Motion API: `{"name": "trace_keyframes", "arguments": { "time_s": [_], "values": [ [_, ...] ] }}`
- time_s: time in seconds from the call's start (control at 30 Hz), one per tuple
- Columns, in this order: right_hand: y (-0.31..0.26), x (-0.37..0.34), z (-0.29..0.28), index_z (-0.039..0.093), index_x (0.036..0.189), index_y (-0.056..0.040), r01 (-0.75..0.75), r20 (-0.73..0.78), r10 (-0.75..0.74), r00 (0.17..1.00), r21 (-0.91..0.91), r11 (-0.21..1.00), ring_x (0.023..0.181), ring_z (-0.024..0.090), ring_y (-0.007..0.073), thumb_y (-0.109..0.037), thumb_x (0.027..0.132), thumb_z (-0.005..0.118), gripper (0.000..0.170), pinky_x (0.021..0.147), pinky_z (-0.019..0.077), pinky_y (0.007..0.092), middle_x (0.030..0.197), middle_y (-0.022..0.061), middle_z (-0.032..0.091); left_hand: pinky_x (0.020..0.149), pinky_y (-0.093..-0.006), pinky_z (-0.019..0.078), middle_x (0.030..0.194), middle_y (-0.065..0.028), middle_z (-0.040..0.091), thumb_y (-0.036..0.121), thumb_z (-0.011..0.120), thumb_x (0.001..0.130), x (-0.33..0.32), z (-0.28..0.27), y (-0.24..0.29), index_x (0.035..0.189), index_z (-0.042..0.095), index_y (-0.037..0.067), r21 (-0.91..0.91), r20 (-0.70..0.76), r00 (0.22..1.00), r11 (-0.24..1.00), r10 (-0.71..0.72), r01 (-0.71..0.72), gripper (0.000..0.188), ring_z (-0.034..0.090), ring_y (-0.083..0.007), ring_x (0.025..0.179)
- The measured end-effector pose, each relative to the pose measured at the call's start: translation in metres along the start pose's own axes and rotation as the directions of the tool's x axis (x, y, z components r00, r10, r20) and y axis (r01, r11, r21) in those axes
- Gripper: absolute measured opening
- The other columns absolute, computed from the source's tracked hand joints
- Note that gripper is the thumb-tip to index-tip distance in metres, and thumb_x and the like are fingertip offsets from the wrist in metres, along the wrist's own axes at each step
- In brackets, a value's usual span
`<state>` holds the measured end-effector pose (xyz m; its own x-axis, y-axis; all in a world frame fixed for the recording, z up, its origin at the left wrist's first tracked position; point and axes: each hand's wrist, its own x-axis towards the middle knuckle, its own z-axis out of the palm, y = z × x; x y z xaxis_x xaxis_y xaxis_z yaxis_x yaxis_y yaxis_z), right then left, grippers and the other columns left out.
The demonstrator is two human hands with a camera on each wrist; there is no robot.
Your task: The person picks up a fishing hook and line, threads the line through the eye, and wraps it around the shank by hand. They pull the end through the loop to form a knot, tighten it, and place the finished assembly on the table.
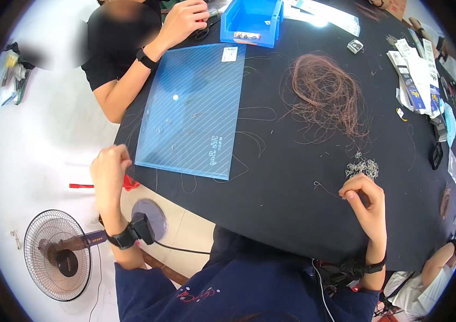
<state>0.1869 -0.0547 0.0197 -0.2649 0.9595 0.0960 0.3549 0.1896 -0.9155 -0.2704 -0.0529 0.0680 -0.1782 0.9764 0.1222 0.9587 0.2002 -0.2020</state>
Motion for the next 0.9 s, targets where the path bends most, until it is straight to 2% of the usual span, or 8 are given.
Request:
{"name": "trace_keyframes", "arguments": {
  "time_s": [0.13,0.23,0.43,0.53,0.63,0.9],
  "values": [
    [-0.002,0.001,0.000,0.063,0.083,0.0009,0.013,0.040,-0.012,0.999,-0.025,1.000,0.070,0.057,0.0137,0.003,0.080,0.060,0.005,0.063,0.0445,0.0249,0.080,0.0071,0.062,0.060,-0.0386,0.0449,0.071,-0.0100,0.062,0.007,0.071,0.064,0.025,0.008,0.003,0.071,0.060,0.004,-0.031,0.003,0.996,0.996,0.087,-0.087,0.013,0.061,-0.0274,0.070],
    [-0.003,0.001,0.000,0.063,0.083,0.0009,0.018,0.053,-0.016,0.998,-0.033,0.999,0.070,0.057,0.0141,0.003,0.080,0.060,0.005,0.062,0.0444,0.0250,0.080,0.0071,0.062,0.060,-0.0381,0.0451,0.070,-0.0095,0.063,0.006,0.070,0.065,0.029,0.002,0.014,0.070,0.060,0.004,-0.078,0.023,0.994,0.992,0.103,-0.101,0.012,0.061,-0.0261,0.069],
    [-0.001,0.002,-0.001,0.063,0.084,0.0009,0.032,0.061,-0.029,0.998,-0.042,0.999,0.070,0.057,0.0145,0.002,0.080,0.060,0.005,0.062,0.0441,0.0254,0.080,0.0073,0.062,0.064,-0.0389,0.0441,0.074,-0.0091,0.059,0.005,0.066,0.070,0.036,0.013,0.012,0.076,0.055,0.004,-0.222,0.039,0.967,0.945,0.253,-0.239,0.013,0.058,-0.0285,0.074],
    [-0.001,0.002,-0.001,0.063,0.083,0.0009,0.034,0.057,-0.032,0.998,-0.046,0.998,0.070,0.057,0.0144,0.003,0.080,0.060,0.005,0.062,0.0440,0.0255,0.080,0.0073,0.062,0.067,-0.0390,0.0442,0.076,-0.0089,0.057,0.003,0.063,0.073,0.040,0.024,0.007,0.082,0.051,0.004,-0.334,0.075,0.960,0.914,0.271,-0.232,0.015,0.056,-0.0276,0.078],
    [-0.001,0.003,-0.001,0.063,0.083,0.0009,0.034,0.055,-0.031,0.998,-0.050,0.998,0.070,0.057,0.0144,0.003,0.080,0.060,0.005,0.062,0.0441,0.0256,0.080,0.0073,0.062,0.070,-0.0380,0.0442,0.079,-0.0130,0.060,-0.004,0.062,0.072,0.046,0.030,0.005,0.083,0.050,0.001,-0.369,0.003,0.950,0.883,0.313,-0.290,0.017,0.057,-0.0287,0.079],
    [-0.001,0.002,-0.001,0.063,0.082,0.0013,0.017,0.039,-0.015,0.999,-0.038,0.999,0.070,0.057,0.0145,0.003,0.080,0.060,0.004,0.063,0.0445,0.0256,0.079,0.0075,0.062,0.071,-0.0387,0.0433,0.078,-0.0132,0.056,-0.004,0.063,0.072,0.053,0.037,-0.006,0.080,0.049,0.000,-0.330,0.022,0.978,0.925,0.208,-0.189,0.017,0.055,-0.0300,0.079]
  ]
}}
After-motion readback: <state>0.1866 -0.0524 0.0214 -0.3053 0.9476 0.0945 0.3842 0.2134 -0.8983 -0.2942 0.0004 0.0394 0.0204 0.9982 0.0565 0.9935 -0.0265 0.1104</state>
